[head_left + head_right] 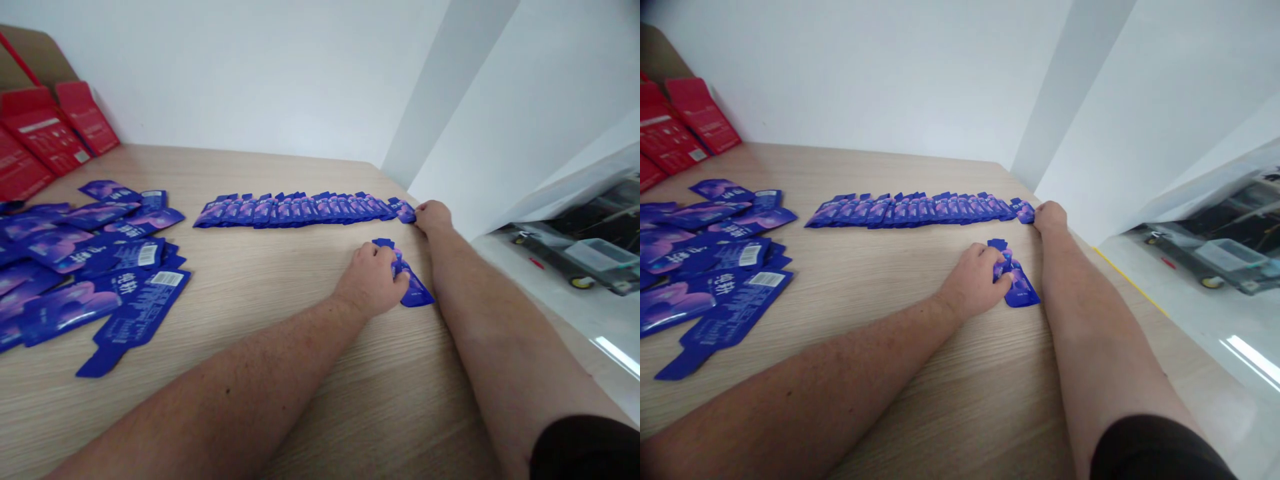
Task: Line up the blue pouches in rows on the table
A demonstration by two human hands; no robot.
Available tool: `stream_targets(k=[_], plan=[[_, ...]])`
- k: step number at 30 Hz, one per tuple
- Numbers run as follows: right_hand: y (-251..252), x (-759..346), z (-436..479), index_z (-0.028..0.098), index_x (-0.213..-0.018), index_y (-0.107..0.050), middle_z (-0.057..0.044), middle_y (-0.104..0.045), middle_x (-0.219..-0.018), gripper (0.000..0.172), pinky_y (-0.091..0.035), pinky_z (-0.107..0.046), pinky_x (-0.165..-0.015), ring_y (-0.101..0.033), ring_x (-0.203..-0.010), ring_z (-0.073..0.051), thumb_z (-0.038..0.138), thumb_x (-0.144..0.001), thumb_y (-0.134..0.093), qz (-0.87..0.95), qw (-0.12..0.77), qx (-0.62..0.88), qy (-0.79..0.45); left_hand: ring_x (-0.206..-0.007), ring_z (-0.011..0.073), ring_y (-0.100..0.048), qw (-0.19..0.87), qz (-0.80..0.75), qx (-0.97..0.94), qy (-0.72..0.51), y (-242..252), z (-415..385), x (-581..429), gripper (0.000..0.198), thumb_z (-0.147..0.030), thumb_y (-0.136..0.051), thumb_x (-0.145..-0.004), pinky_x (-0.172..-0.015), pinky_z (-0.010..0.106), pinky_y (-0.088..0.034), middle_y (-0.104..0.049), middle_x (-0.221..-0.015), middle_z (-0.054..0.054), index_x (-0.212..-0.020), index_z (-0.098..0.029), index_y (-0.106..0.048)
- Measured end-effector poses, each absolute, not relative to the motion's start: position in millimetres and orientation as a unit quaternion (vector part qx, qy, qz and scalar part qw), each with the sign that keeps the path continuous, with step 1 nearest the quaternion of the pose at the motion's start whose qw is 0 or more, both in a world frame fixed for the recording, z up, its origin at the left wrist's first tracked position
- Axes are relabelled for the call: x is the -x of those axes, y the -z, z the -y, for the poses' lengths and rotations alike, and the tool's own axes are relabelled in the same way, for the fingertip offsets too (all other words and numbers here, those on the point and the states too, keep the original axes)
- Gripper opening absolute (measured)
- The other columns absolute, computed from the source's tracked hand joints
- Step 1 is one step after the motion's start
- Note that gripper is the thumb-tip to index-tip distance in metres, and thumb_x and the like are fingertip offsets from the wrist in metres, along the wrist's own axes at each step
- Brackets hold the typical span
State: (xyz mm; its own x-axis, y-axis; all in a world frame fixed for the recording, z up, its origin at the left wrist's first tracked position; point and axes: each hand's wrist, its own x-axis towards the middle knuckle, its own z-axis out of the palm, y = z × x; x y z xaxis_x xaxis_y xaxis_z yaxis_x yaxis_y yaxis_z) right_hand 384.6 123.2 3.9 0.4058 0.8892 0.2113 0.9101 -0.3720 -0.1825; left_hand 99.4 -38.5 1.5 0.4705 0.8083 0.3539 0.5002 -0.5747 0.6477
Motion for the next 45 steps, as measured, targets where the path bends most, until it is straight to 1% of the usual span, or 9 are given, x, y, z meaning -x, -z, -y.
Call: stream_targets(k=[5,10,17,24,30,32,36,41,45], plan=[[-3.1,-371.5,-127.5,0.016,-0.111,-0.079,-0.011,-0.077,-0.093,0.030,-0.051,-0.032,-0.089,-0.070,-0.094,-0.024,0.018,-0.093,-0.055,0.512,0.155,0.844,0.043,-0.119,0.0288,-0.059,0.232,-0.390,-0.829,-0.326,-1.3,39.1,-99.6,0.030,-0.036,-0.064,-0.091,-0.114,0.043,-0.046,-0.063,-0.118,0.016,-0.113,-0.015,-0.066],[-2.4,-370.1,-131.6,0.016,-0.109,-0.080,-0.012,-0.078,-0.102,0.029,-0.051,-0.030,-0.089,-0.070,-0.100,-0.025,0.018,-0.091,-0.058,0.524,0.143,0.837,0.061,-0.118,0.0293,-0.059,0.233,-0.386,-0.830,-0.326,-1.2,38.9,-99.6,0.031,-0.035,-0.063,-0.091,-0.113,0.043,-0.046,-0.063,-0.118,0.017,-0.113,-0.014,-0.066],[-2.8,-365.9,-132.7,0.017,-0.118,-0.079,-0.012,-0.076,-0.119,0.034,-0.049,-0.032,-0.098,-0.068,-0.112,-0.026,0.017,-0.093,-0.056,0.562,0.122,0.816,0.054,-0.120,0.0284,-0.058,0.232,-0.386,-0.831,-0.326,-1.1,38.3,-99.6,0.029,-0.036,-0.063,-0.091,-0.114,0.044,-0.046,-0.064,-0.119,0.015,-0.113,-0.016,-0.066],[-0.3,-363.6,-131.8,0.018,-0.118,-0.079,-0.010,-0.076,-0.118,0.035,-0.049,-0.032,-0.099,-0.068,-0.110,-0.025,0.017,-0.091,-0.057,0.570,0.122,0.811,0.049,-0.120,0.0289,-0.059,0.240,-0.381,-0.827,-0.336,0.1,37.9,-100.5,0.031,-0.036,-0.062,-0.091,-0.114,0.044,-0.046,-0.064,-0.119,0.016,-0.114,-0.014,-0.065],[-22.7,-365.0,-116.6,0.011,-0.129,-0.071,-0.019,-0.069,-0.131,0.041,-0.045,-0.040,-0.109,-0.064,-0.121,-0.030,0.016,-0.092,-0.054,0.571,0.191,0.794,0.082,-0.120,0.0285,-0.058,0.235,-0.378,-0.830,-0.337,0.6,37.2,-99.9,0.031,-0.035,-0.064,-0.090,-0.114,0.041,-0.045,-0.065,-0.118,0.016,-0.113,-0.013,-0.067],[-44.8,-362.4,-103.2,0.011,-0.128,-0.070,-0.019,-0.072,-0.124,0.039,-0.048,-0.044,-0.105,-0.069,-0.111,-0.031,0.019,-0.095,-0.052,0.569,0.237,0.783,0.082,-0.120,0.0284,-0.058,0.238,-0.377,-0.830,-0.335,1.0,36.7,-99.9,0.031,-0.035,-0.064,-0.091,-0.113,0.041,-0.046,-0.065,-0.118,0.016,-0.113,-0.014,-0.067],[-84.2,-338.4,-62.5,0.016,-0.126,-0.068,-0.015,-0.075,-0.108,0.035,-0.058,-0.039,-0.077,-0.074,-0.086,-0.027,0.028,-0.100,-0.049,0.562,0.313,0.766,-0.006,-0.119,0.0274,-0.059,0.245,-0.382,-0.822,-0.344,0.0,35.1,-99.5,0.031,-0.038,-0.063,-0.092,-0.113,0.041,-0.045,-0.066,-0.118,0.013,-0.115,-0.017,-0.066],[-82.6,-298.3,-0.3,0.016,-0.127,-0.066,-0.014,-0.076,-0.097,0.038,-0.056,-0.029,-0.056,-0.073,-0.075,-0.023,0.037,-0.095,-0.064,0.574,0.222,0.779,-0.116,-0.120,0.0241,-0.059,0.249,-0.394,-0.807,-0.362,-3.3,33.4,-96.7,0.029,-0.024,-0.055,-0.093,-0.112,0.036,-0.044,-0.067,-0.118,0.013,-0.119,-0.015,-0.066],[-60.2,-280.9,38.8,0.016,-0.136,-0.060,-0.010,-0.075,-0.088,0.048,-0.053,-0.022,-0.051,-0.069,-0.067,-0.017,0.036,-0.094,-0.070,0.532,0.177,0.791,-0.247,-0.123,0.0259,-0.057,0.227,-0.383,-0.825,-0.349,-1.6,35.9,-93.7,0.036,-0.029,-0.060,-0.092,-0.113,0.039,-0.044,-0.066,-0.122,0.013,-0.126,-0.018,-0.065]])
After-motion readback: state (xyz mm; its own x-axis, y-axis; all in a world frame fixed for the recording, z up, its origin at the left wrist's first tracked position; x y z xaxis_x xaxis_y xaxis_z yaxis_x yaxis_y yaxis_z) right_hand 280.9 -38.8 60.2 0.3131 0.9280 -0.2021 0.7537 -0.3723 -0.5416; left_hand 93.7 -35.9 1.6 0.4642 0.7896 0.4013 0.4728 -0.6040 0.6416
